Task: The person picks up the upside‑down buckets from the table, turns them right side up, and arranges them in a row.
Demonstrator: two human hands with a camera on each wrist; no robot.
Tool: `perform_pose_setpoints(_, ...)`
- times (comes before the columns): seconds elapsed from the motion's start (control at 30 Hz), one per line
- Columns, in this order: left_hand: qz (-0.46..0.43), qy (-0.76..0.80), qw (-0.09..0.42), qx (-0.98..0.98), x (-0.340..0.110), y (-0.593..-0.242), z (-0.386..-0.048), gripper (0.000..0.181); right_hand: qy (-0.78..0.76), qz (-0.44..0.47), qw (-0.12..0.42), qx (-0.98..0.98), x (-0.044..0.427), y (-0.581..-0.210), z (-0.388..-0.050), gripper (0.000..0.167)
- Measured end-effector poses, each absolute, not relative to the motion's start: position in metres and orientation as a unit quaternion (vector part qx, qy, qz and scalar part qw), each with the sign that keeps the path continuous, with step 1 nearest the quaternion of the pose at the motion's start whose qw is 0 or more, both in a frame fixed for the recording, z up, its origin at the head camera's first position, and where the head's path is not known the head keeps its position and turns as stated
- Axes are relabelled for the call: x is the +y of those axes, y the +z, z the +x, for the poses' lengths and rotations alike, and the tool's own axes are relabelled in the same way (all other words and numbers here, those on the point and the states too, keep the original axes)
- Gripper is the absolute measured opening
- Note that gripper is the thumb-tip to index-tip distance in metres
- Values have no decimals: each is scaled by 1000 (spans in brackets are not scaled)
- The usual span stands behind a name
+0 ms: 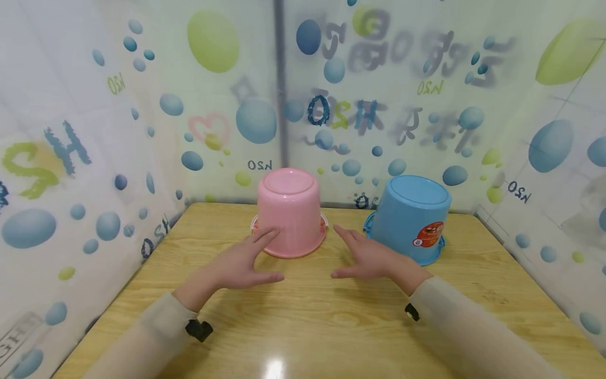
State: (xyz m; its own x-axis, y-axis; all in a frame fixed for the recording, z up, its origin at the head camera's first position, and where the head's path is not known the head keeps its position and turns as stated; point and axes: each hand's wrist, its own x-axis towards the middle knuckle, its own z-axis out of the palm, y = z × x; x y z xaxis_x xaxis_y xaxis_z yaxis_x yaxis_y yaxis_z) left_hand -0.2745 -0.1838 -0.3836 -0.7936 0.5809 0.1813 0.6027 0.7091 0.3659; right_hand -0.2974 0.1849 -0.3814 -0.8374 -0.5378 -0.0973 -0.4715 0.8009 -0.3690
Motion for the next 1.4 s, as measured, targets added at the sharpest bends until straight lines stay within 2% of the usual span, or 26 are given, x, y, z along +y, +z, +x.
perform_pose_setpoints(0.17, -264, -203, 12, -943, -213, -382, -285, 105, -192, -231, 124, 946, 173, -384, -319, 119)
perform_pose_setpoints(0.53, -198, -218, -46, -954, -244, -389, -321, 119, -218, -178, 154, 947, 154, -392, -355, 130)
perform_pose_setpoints(1.0, -194, -207, -80, -955, -232, -404, -369, 138, -228, -170, 157, 946, 142, -406, -376, 136)
perform_pose_setpoints(1.4, -170, -178, -106, -963, -222, -404, -385, 137, -240, -166, 154, 944, 130, -411, -384, 135)
